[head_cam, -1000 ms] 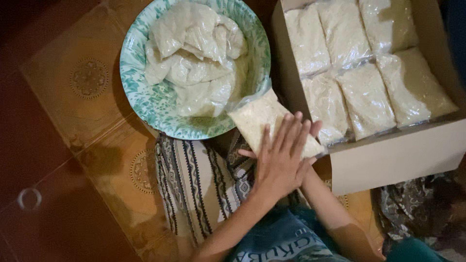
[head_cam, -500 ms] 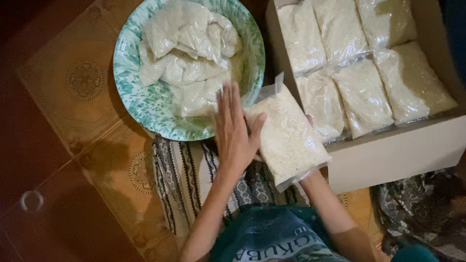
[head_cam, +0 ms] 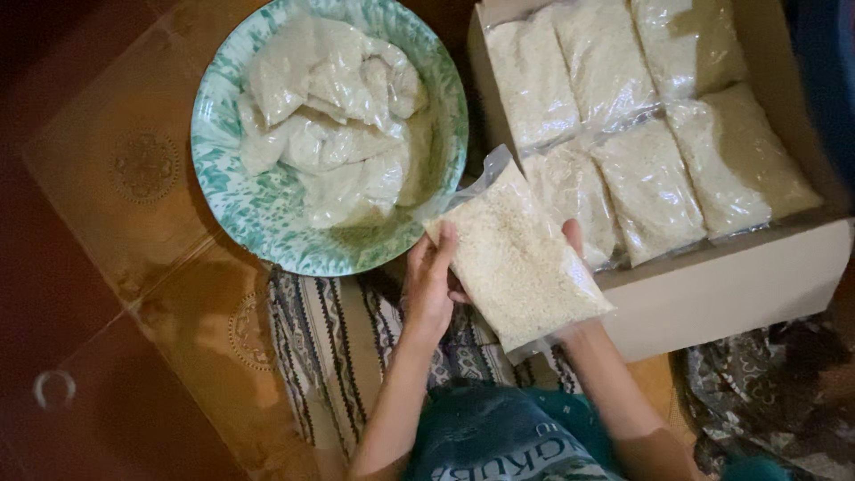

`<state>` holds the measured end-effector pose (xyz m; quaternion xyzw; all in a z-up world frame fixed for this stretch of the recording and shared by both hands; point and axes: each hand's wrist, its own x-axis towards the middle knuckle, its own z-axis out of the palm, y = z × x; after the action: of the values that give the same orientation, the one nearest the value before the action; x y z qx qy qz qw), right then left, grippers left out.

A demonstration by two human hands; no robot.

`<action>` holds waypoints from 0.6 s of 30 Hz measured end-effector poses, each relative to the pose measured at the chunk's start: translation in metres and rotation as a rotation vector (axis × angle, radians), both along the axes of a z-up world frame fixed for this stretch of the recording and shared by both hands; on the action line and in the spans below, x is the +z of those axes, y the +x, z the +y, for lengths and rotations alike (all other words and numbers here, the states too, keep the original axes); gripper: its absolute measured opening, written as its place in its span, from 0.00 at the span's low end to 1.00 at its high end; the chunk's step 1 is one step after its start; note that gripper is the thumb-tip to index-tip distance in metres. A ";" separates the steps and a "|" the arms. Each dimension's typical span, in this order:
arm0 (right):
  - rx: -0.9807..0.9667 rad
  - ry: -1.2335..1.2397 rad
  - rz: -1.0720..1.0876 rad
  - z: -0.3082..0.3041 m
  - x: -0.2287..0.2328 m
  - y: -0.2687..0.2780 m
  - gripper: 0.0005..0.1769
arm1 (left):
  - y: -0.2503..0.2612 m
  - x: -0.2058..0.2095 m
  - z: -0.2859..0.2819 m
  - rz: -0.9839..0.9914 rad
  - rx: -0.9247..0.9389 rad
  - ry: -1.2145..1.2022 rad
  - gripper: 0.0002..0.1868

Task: The person sits on the floor and repeatedly transfers white, dough-like food items from a green and white patterned bowl into clear plastic bags. They flatten each portion by hand before placing it into a cardboard box alongside other packaged units.

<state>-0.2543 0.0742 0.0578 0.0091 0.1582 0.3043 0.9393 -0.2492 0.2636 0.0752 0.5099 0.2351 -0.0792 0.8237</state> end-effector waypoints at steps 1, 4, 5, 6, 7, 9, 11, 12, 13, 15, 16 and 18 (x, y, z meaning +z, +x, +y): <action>-0.061 -0.062 0.060 -0.010 -0.002 0.002 0.51 | 0.004 -0.002 -0.004 -0.045 -0.006 0.007 0.29; -0.028 -0.026 -0.061 -0.043 0.002 0.007 0.60 | 0.028 -0.002 -0.013 -0.140 -0.031 0.024 0.29; 0.021 0.022 -0.154 -0.054 0.006 0.012 0.63 | 0.040 -0.001 -0.016 -0.166 -0.039 0.030 0.28; 0.088 -0.270 -0.224 -0.064 0.012 0.019 0.62 | 0.052 0.000 -0.019 -0.105 -0.095 0.085 0.28; 0.156 -0.564 -0.287 -0.075 0.020 0.028 0.62 | 0.065 0.002 -0.022 -0.041 -0.151 0.142 0.27; 0.285 -0.969 -0.339 -0.082 0.039 0.042 0.64 | 0.092 -0.001 -0.032 -0.067 -0.229 0.204 0.28; 0.412 -1.187 -0.320 -0.087 0.061 0.063 0.65 | 0.121 -0.010 -0.045 -0.249 -0.274 0.214 0.30; 0.409 -1.263 -0.341 -0.088 0.068 0.079 0.62 | 0.137 -0.015 -0.052 -0.272 -0.264 0.207 0.30; 0.407 -1.338 -0.361 -0.091 0.073 0.094 0.59 | 0.153 -0.021 -0.058 -0.294 -0.254 0.199 0.31; 0.368 -1.477 -0.402 -0.095 0.075 0.125 0.56 | 0.187 -0.030 -0.067 -0.327 -0.226 0.167 0.31; 0.331 -1.540 -0.423 -0.097 0.073 0.142 0.55 | 0.205 -0.032 -0.070 -0.339 -0.209 0.142 0.31; 0.234 -1.461 -0.555 -0.098 0.059 0.176 0.52 | 0.233 -0.034 -0.070 -0.368 -0.171 0.177 0.32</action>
<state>-0.0784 -0.0239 0.1164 -0.7032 0.0776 0.2113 0.6744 -0.0157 0.1936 0.0409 0.6043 0.0430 -0.0333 0.7949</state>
